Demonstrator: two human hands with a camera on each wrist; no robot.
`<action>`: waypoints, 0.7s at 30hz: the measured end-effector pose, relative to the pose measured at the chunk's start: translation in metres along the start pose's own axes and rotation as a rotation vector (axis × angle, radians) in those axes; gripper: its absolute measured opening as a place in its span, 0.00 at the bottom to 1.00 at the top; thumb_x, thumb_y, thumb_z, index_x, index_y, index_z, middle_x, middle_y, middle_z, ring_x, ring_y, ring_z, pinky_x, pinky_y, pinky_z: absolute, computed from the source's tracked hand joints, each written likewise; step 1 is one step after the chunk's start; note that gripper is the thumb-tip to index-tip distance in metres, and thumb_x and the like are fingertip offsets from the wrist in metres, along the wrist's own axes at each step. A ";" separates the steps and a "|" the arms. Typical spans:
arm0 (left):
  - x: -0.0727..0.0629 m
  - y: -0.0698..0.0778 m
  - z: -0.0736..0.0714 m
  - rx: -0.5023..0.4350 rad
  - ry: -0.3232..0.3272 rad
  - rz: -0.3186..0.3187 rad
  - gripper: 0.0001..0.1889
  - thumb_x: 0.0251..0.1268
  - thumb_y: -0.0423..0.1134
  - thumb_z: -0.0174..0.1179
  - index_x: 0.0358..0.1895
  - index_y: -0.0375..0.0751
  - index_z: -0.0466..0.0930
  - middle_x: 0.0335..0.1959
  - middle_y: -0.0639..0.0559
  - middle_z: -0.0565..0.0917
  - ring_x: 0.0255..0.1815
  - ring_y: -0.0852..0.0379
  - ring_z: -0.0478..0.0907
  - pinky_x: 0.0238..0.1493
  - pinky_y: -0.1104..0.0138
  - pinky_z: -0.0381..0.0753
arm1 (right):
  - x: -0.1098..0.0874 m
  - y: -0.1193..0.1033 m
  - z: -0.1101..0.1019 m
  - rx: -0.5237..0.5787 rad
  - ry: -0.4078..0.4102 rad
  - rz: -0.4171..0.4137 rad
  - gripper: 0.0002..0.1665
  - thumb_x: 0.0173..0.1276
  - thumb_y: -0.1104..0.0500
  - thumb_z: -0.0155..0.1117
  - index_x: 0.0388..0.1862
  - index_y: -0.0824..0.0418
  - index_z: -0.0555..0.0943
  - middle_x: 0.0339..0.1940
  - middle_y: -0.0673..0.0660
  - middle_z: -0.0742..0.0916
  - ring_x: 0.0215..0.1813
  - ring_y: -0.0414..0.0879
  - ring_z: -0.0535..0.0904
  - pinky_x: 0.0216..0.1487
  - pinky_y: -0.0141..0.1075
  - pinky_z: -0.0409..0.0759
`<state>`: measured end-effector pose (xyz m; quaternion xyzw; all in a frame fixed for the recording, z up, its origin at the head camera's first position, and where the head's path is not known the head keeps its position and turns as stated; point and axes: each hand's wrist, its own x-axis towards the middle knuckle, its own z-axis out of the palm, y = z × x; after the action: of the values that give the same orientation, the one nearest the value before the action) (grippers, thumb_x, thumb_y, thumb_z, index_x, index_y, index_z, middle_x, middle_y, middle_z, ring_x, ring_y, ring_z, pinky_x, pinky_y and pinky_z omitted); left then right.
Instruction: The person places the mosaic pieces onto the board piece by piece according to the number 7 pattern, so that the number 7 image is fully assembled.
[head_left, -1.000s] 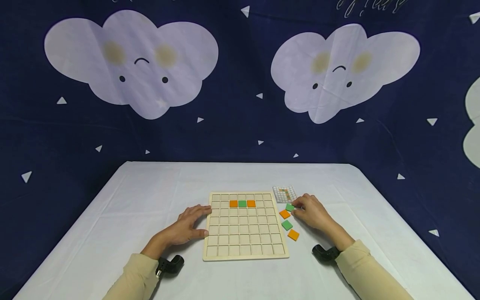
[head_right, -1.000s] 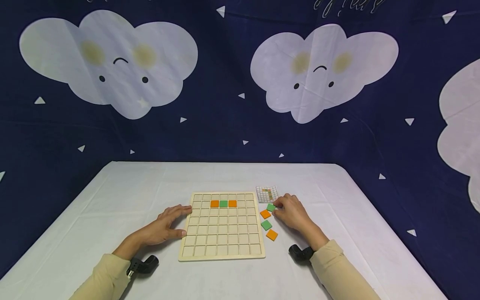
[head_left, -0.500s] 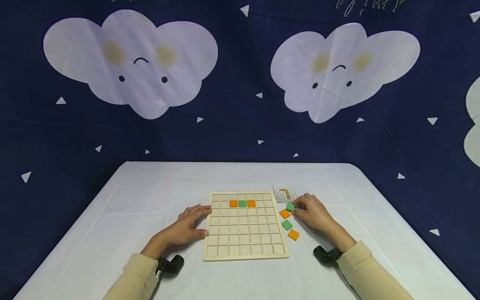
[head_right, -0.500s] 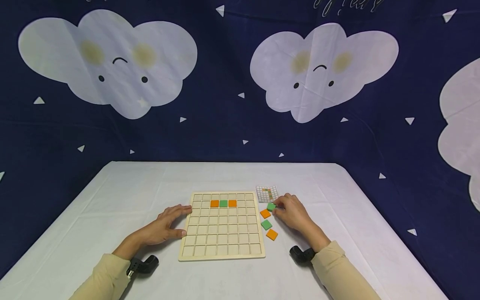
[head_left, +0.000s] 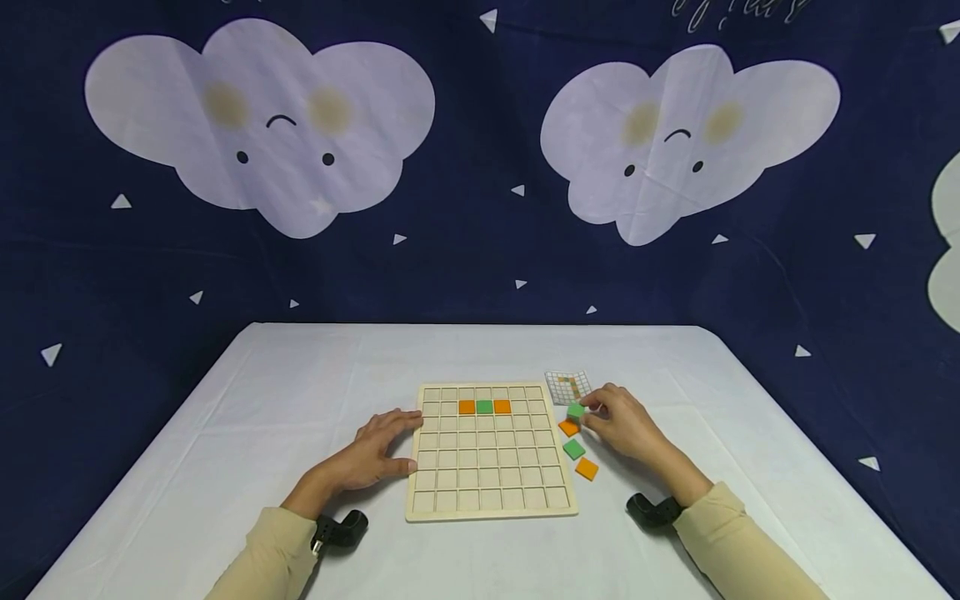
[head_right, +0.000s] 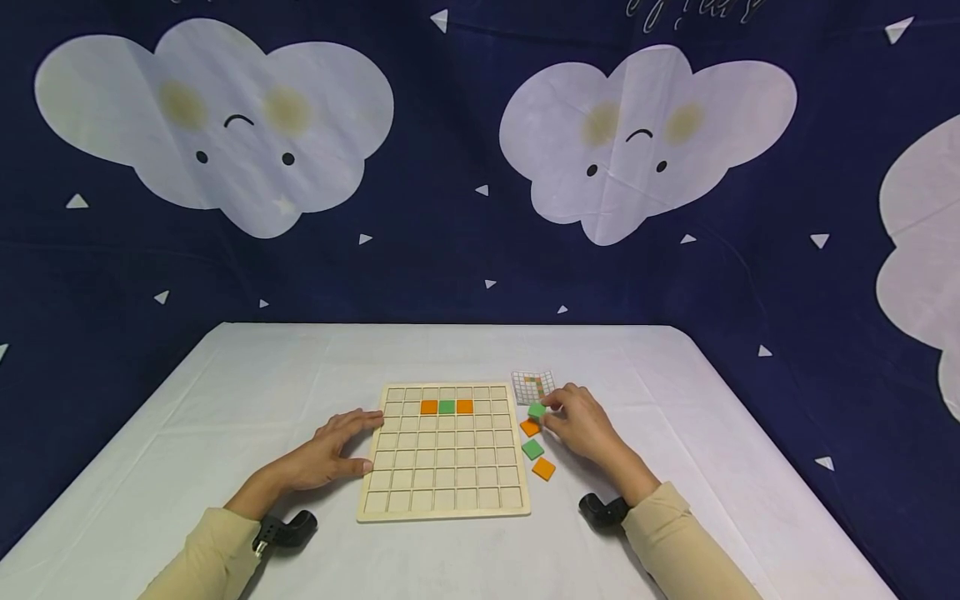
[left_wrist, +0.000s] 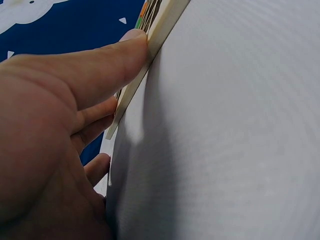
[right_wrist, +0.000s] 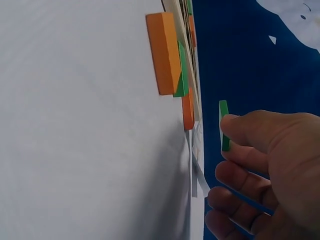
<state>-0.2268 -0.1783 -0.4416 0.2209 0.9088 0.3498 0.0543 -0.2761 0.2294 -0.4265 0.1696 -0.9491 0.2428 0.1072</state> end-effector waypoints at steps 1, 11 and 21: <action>0.000 0.000 0.000 -0.002 0.000 0.000 0.35 0.57 0.46 0.65 0.68 0.42 0.64 0.73 0.44 0.60 0.74 0.37 0.48 0.69 0.36 0.43 | 0.000 0.000 0.000 0.003 0.001 -0.004 0.13 0.58 0.59 0.67 0.42 0.60 0.84 0.35 0.53 0.82 0.37 0.44 0.72 0.37 0.34 0.68; 0.000 -0.001 0.000 0.000 -0.005 0.002 0.35 0.58 0.47 0.64 0.68 0.42 0.64 0.73 0.44 0.60 0.75 0.36 0.47 0.69 0.36 0.42 | -0.001 -0.005 -0.001 0.006 -0.006 -0.004 0.13 0.58 0.57 0.68 0.43 0.60 0.83 0.36 0.52 0.82 0.39 0.45 0.74 0.40 0.35 0.71; 0.000 0.000 0.000 -0.007 -0.005 -0.001 0.35 0.58 0.47 0.64 0.68 0.42 0.63 0.73 0.43 0.59 0.74 0.35 0.47 0.69 0.35 0.42 | -0.002 -0.009 -0.003 0.013 -0.014 -0.006 0.14 0.58 0.57 0.68 0.44 0.59 0.83 0.38 0.53 0.82 0.42 0.46 0.75 0.42 0.37 0.72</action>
<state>-0.2265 -0.1787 -0.4412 0.2213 0.9075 0.3524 0.0575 -0.2708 0.2238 -0.4204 0.1747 -0.9477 0.2476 0.1002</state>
